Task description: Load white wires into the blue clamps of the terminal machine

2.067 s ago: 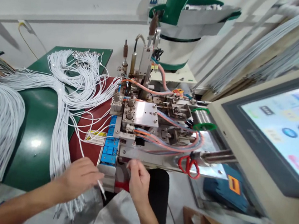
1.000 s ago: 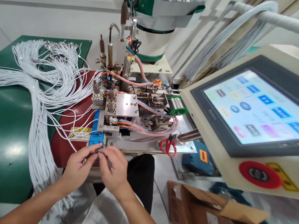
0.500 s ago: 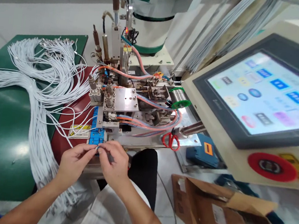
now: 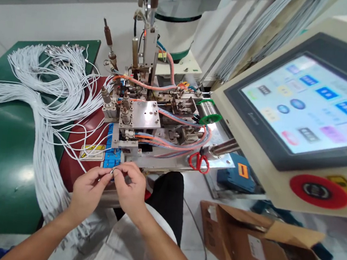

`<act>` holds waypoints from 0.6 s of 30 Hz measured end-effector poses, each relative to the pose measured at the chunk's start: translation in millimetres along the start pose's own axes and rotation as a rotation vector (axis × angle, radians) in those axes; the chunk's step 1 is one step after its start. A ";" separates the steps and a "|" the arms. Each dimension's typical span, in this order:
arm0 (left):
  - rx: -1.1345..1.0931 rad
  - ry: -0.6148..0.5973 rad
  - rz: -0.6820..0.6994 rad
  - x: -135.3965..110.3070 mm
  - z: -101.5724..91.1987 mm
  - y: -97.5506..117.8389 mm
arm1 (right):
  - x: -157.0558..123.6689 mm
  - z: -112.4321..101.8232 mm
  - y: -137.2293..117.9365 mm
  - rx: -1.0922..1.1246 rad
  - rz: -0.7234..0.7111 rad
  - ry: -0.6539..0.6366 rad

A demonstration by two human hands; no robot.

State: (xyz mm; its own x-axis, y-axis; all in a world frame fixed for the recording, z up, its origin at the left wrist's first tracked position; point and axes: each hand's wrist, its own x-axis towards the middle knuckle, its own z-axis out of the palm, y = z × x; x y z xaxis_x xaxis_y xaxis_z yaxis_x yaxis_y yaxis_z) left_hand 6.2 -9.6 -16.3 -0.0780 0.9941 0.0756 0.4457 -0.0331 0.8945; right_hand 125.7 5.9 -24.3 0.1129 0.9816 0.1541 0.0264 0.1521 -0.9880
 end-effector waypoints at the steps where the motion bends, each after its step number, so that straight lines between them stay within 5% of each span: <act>1: -0.026 -0.005 -0.038 0.0 0.3 -0.6 | -0.1 1.5 0.7 0.018 0.021 0.005; 18: -0.343 -0.124 -0.275 5.9 -7.3 2.6 | 0.6 7.3 2.8 0.151 0.124 -0.018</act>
State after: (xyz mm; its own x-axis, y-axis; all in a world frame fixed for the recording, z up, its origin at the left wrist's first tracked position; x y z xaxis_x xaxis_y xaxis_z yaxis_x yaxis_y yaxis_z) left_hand 0.4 -4.5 -10.3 -0.0356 0.9750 -0.2196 0.1011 0.2221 0.9698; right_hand 118.6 7.7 -27.0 0.0877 0.9956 0.0325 -0.1362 0.0443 -0.9897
